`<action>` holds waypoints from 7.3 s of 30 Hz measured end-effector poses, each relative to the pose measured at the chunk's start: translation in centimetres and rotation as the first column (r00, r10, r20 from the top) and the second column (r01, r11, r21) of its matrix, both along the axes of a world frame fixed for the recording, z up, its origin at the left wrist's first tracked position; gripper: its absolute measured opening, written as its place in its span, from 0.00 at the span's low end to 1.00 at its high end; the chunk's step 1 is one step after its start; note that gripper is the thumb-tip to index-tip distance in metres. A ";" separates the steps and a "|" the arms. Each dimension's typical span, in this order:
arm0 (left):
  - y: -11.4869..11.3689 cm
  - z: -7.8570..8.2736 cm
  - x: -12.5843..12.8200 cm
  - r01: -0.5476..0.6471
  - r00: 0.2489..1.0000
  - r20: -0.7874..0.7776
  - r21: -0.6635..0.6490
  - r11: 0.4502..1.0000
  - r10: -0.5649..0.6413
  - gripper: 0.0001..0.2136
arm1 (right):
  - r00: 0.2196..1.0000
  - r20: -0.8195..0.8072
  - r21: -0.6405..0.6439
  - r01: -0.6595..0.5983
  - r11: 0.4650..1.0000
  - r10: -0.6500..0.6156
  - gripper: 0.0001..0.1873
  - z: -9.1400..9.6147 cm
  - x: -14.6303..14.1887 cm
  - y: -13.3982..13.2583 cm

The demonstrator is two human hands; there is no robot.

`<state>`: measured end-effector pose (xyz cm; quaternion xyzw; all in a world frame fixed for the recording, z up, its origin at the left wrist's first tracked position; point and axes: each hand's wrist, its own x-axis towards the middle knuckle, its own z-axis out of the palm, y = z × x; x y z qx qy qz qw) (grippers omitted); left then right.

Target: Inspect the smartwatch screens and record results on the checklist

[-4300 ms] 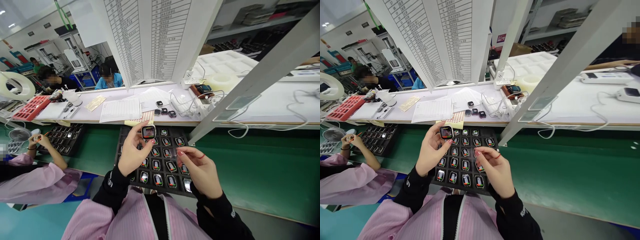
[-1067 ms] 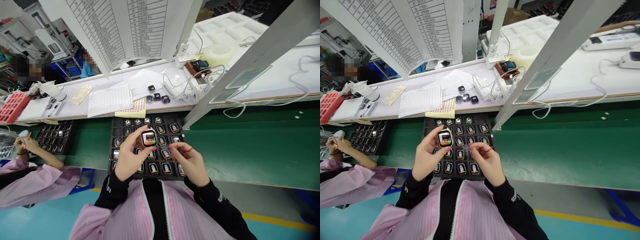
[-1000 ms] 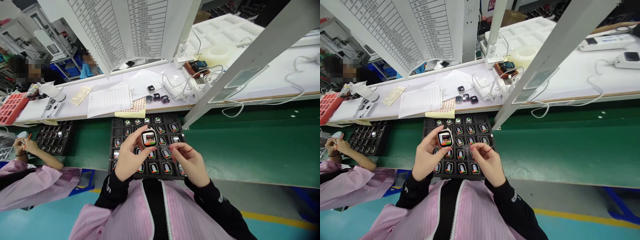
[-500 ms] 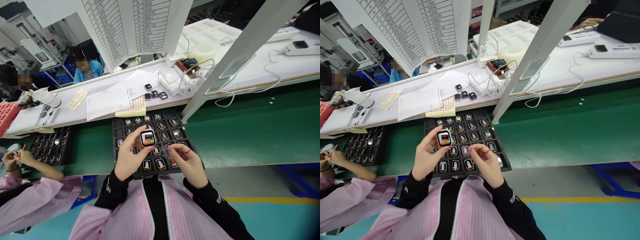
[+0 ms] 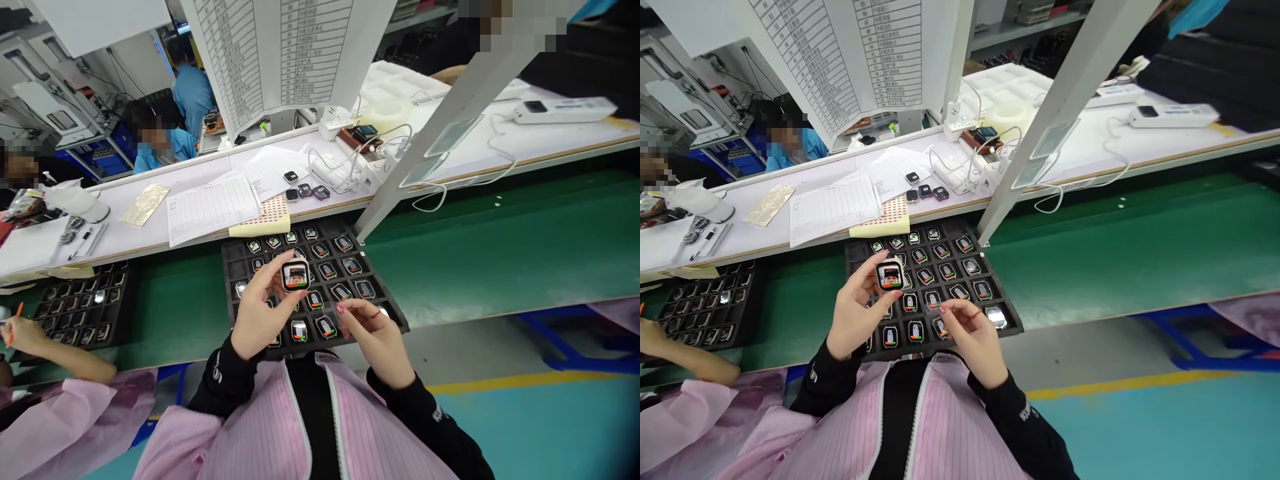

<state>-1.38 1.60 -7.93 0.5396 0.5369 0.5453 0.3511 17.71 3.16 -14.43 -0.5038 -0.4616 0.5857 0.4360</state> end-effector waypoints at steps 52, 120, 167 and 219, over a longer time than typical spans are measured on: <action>-0.5 -2.1 -0.6 0.007 0.999 0.036 -0.043 0.999 -0.005 0.24 | 1.000 -0.007 0.251 0.004 0.968 -0.002 0.20 5.7 -4.8 2.1; -1.1 -1.5 2.2 -0.051 0.998 0.039 -0.130 0.990 0.056 0.24 | 0.993 0.093 0.477 0.013 0.879 -0.065 0.07 3.9 -3.2 2.3; -7.9 2.4 3.2 -0.546 0.779 -0.358 0.016 0.838 0.514 0.26 | 0.450 -0.458 0.054 -0.847 0.529 0.767 0.30 5.7 -5.7 1.5; -6.5 0.0 2.9 -0.522 0.798 -0.348 0.010 0.853 0.493 0.25 | 0.450 -0.655 -0.090 -0.844 0.529 0.607 0.21 3.2 -6.6 2.0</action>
